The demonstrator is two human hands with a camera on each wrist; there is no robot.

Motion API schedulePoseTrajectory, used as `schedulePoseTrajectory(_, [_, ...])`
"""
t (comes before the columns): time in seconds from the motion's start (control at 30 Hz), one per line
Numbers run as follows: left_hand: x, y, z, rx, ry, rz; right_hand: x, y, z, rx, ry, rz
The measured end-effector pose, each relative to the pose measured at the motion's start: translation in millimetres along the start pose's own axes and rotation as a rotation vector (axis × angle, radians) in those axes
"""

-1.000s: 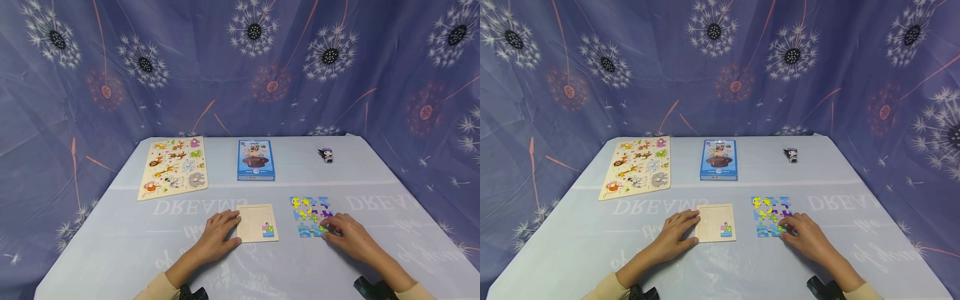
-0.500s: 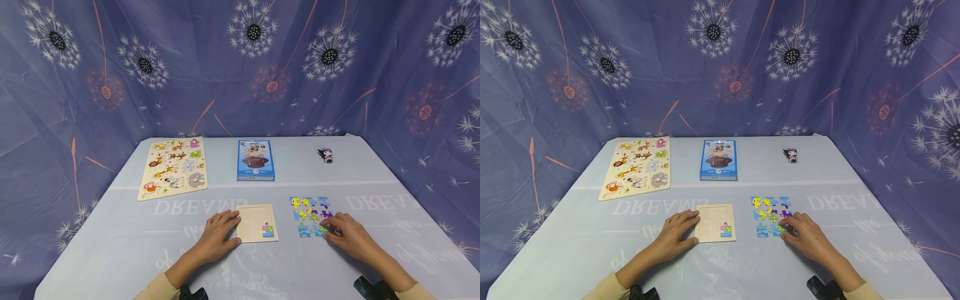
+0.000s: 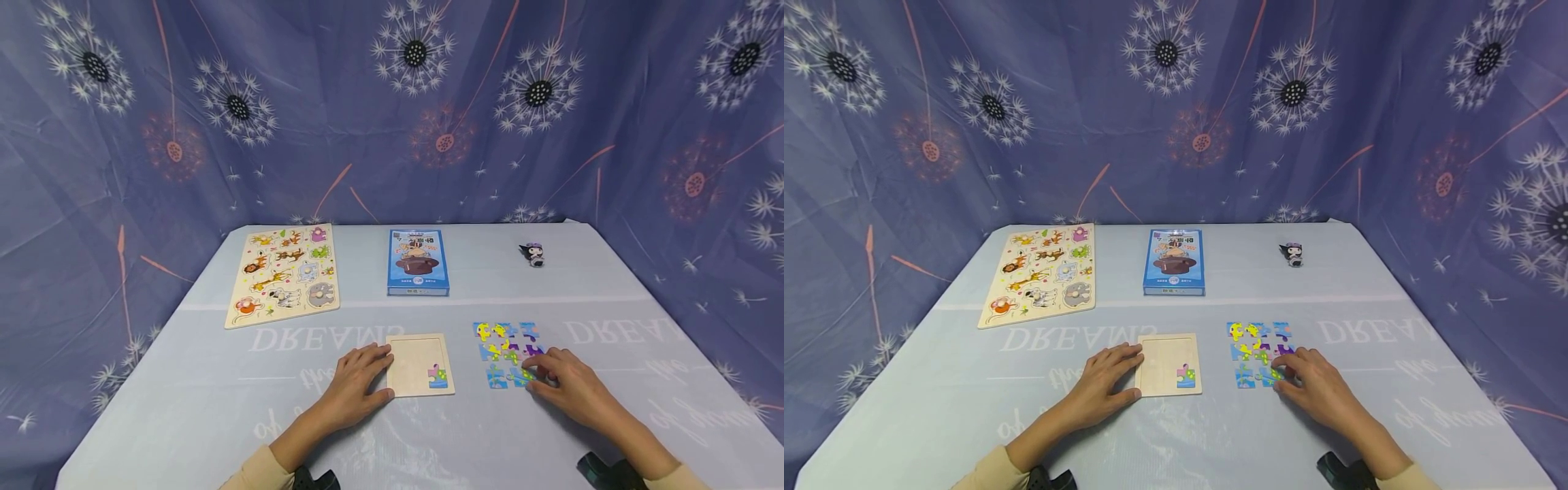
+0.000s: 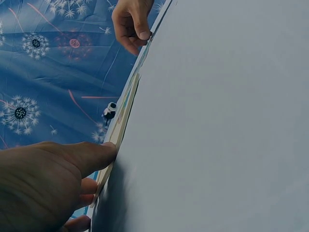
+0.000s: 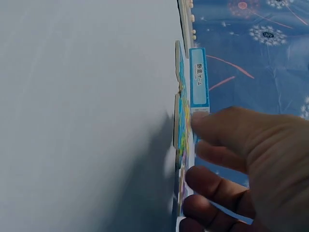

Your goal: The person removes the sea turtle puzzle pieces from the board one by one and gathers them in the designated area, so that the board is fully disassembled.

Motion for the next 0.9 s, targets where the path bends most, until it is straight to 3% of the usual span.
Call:
schedulePoseTrajectory(0.13, [0.0, 0.5, -0.1, 0.001, -0.001, 0.001, 6.3, 13.4, -1.0, 0.006, -0.016, 0.041])
schedulePoseTrajectory(0.37, [0.4, 0.6, -0.6, 0.003, -0.003, 0.001, 26.8, 51.3, -14.0, 0.024, 0.101, 0.086])
schedulePoseTrajectory(0.57, [0.4, 0.5, -0.9, 0.005, -0.003, -0.004, 43.2, 79.3, -24.4, 0.018, 0.137, 0.149])
schedulePoseTrajectory(0.9, [0.2, 0.2, -0.8, 0.0, -0.003, -0.005, 64.0, 98.2, -34.8, -0.006, 0.196, 0.121])
Point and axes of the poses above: each hand's wrist, its own x-axis towards the middle knuckle, its own z-axis out of the back of the hand, y = z × x, the point moved 4 cm from there along x, towards the middle knuckle, and after that the axes turned 15 degrees about y, right-handed, at the moved point
